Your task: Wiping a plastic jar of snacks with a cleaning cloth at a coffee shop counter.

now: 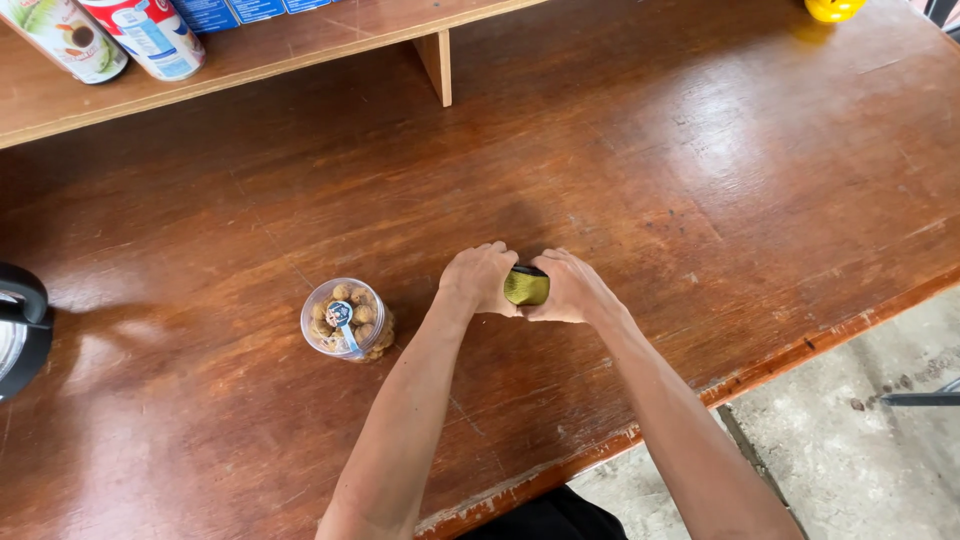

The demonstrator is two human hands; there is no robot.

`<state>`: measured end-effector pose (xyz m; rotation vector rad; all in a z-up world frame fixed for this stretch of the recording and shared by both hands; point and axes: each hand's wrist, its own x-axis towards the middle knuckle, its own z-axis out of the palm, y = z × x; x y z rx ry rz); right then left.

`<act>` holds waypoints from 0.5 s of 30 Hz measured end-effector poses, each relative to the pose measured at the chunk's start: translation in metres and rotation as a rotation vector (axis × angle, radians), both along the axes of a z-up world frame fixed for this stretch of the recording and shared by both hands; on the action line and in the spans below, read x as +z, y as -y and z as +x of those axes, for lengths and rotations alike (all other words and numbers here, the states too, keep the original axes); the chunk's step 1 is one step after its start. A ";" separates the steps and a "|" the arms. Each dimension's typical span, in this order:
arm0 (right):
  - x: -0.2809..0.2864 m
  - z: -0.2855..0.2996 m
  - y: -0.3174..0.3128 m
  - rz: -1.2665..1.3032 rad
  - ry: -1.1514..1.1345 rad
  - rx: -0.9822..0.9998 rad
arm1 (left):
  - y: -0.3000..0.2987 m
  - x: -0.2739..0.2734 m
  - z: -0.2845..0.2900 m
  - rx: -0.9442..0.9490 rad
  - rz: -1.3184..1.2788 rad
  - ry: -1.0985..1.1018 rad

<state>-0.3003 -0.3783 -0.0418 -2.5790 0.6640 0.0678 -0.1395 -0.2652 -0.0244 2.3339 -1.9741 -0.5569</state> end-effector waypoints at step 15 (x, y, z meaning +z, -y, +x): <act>0.072 0.022 0.038 -0.089 0.121 0.035 | 0.035 0.068 0.015 0.103 -0.089 0.005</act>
